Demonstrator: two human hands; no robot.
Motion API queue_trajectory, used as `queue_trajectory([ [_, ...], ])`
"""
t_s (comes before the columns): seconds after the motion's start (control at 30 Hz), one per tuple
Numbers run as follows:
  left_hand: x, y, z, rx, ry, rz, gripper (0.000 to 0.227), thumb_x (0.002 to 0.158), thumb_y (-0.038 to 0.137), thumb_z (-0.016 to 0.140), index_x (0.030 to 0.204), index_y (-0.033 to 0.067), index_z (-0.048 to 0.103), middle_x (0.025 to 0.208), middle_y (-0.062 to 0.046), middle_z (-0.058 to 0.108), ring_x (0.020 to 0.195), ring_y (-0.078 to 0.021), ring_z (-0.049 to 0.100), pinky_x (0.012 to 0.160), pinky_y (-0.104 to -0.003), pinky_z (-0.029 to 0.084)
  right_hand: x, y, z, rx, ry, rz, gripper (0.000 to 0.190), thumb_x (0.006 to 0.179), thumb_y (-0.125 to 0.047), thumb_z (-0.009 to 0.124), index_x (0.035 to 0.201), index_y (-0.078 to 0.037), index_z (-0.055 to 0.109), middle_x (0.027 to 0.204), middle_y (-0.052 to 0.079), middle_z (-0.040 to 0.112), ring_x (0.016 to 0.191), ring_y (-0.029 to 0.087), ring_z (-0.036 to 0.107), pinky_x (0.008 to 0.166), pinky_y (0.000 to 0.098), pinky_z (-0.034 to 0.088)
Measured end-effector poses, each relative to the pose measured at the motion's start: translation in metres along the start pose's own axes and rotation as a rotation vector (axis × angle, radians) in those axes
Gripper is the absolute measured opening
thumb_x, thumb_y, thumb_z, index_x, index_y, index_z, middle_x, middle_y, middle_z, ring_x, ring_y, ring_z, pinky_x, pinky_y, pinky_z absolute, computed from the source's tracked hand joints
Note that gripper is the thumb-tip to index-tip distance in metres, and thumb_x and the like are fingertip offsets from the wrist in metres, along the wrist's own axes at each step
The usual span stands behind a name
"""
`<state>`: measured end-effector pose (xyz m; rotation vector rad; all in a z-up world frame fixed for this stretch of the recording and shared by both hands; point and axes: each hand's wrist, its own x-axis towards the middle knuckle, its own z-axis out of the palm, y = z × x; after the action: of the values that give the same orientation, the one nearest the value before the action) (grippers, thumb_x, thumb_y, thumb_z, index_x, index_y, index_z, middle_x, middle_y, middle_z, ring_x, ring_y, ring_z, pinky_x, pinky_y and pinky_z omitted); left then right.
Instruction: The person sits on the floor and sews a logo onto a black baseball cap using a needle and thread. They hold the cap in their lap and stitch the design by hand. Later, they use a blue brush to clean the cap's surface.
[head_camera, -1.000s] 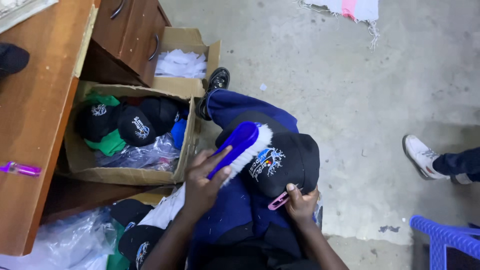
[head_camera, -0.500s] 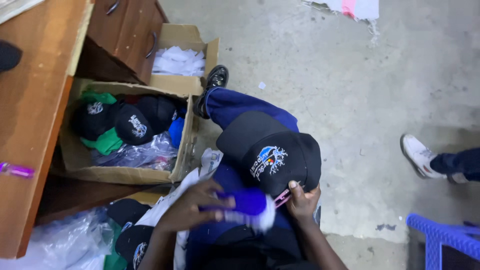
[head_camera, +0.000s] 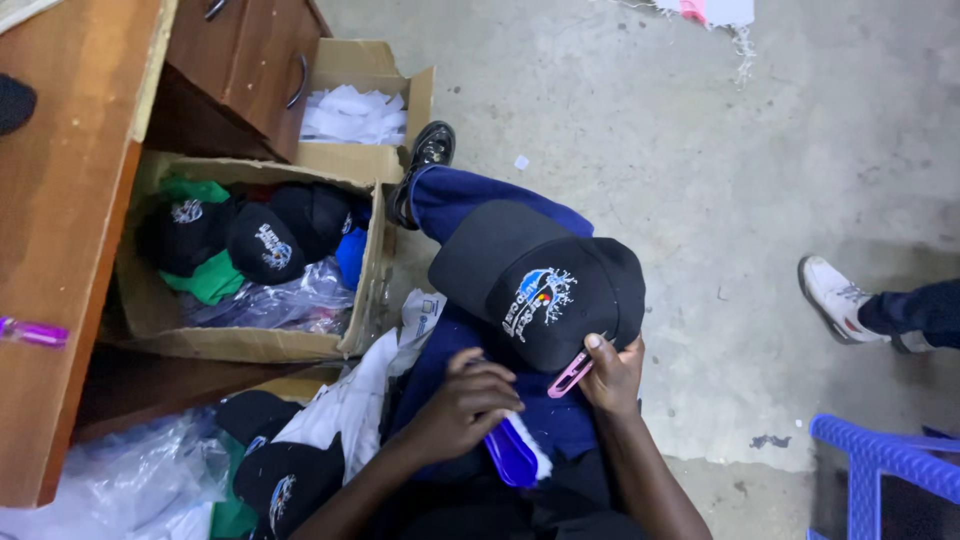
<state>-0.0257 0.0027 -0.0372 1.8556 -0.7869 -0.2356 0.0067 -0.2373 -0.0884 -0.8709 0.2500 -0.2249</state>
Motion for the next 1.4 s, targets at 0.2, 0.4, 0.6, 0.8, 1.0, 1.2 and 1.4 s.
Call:
queue_trajectory([
  [0.2,0.035,0.071,-0.008,0.318,0.372,0.140,0.043,0.097,0.008,0.084,0.136,0.0118,0.068,0.132,-0.014,0.064,0.112,-0.0260,0.073,0.101,-0.037,0.062,-0.008,0.014,-0.021,-0.427,0.104,0.043,0.057,0.082,-0.019,0.077,0.135,-0.001,0.064,0.123,0.016,0.075,0.110,0.025,0.071,0.097,0.0421,0.060],
  [0.4,0.068,0.059,0.061,0.814,0.168,0.093,0.050,0.108,0.012,0.041,0.153,-0.0072,0.048,0.151,-0.029,0.054,0.123,-0.0403,0.062,0.102,-0.046,0.052,-0.009,-0.011,0.008,-0.672,0.158,0.091,0.036,0.091,-0.017,0.071,0.125,-0.007,0.065,0.111,0.010,0.076,0.098,0.015,0.067,0.092,0.0329,0.056],
  [0.6,0.078,0.065,0.058,1.073,0.480,0.103,0.029,0.112,0.004,0.051,0.139,-0.0007,0.062,0.116,-0.019,0.064,0.099,-0.0294,0.066,0.080,-0.039,0.058,-0.016,-0.009,0.013,-0.745,0.190,0.175,0.032,0.095,-0.027,0.070,0.122,-0.009,0.068,0.116,0.007,0.078,0.104,0.015,0.069,0.093,0.0324,0.055],
  [0.8,0.075,0.048,0.025,1.060,0.513,0.171,0.028,0.112,0.006,0.050,0.131,0.0023,0.070,0.098,-0.008,0.060,0.087,-0.0261,0.060,0.079,-0.045,0.055,-0.016,-0.024,0.044,-0.239,0.015,0.052,0.060,0.101,-0.041,0.060,0.141,0.004,0.058,0.133,0.022,0.071,0.118,0.027,0.069,0.103,0.0363,0.054],
  [1.0,0.074,0.020,-0.020,0.463,0.498,0.065,0.038,0.102,-0.006,0.057,0.137,0.0010,0.070,0.138,-0.020,0.065,0.126,-0.0345,0.068,0.103,-0.038,0.058,-0.003,-0.042,0.064,-0.017,0.096,-0.046,0.026,0.106,-0.026,0.064,0.118,-0.003,0.061,0.098,0.020,0.079,0.091,0.027,0.080,0.080,0.0369,0.066],
  [1.2,0.078,0.031,-0.013,0.727,0.449,0.136,0.041,0.104,0.011,0.058,0.144,0.0087,0.067,0.096,-0.010,0.064,0.079,-0.0250,0.066,0.069,-0.036,0.059,0.004,-0.027,0.021,-0.223,-0.042,0.083,0.039,0.087,-0.016,0.078,0.116,0.008,0.067,0.093,0.030,0.077,0.089,0.040,0.079,0.071,0.0525,0.066],
  [1.4,0.067,0.054,-0.025,0.288,0.269,0.005,0.054,0.109,0.023,0.052,0.157,-0.0022,0.049,0.104,-0.018,0.060,0.085,-0.0397,0.067,0.067,-0.047,0.058,0.010,-0.003,-0.034,0.065,-0.115,0.154,0.045,0.081,0.007,0.064,0.126,0.006,0.067,0.098,0.030,0.077,0.089,0.048,0.079,0.075,0.0563,0.068],
])
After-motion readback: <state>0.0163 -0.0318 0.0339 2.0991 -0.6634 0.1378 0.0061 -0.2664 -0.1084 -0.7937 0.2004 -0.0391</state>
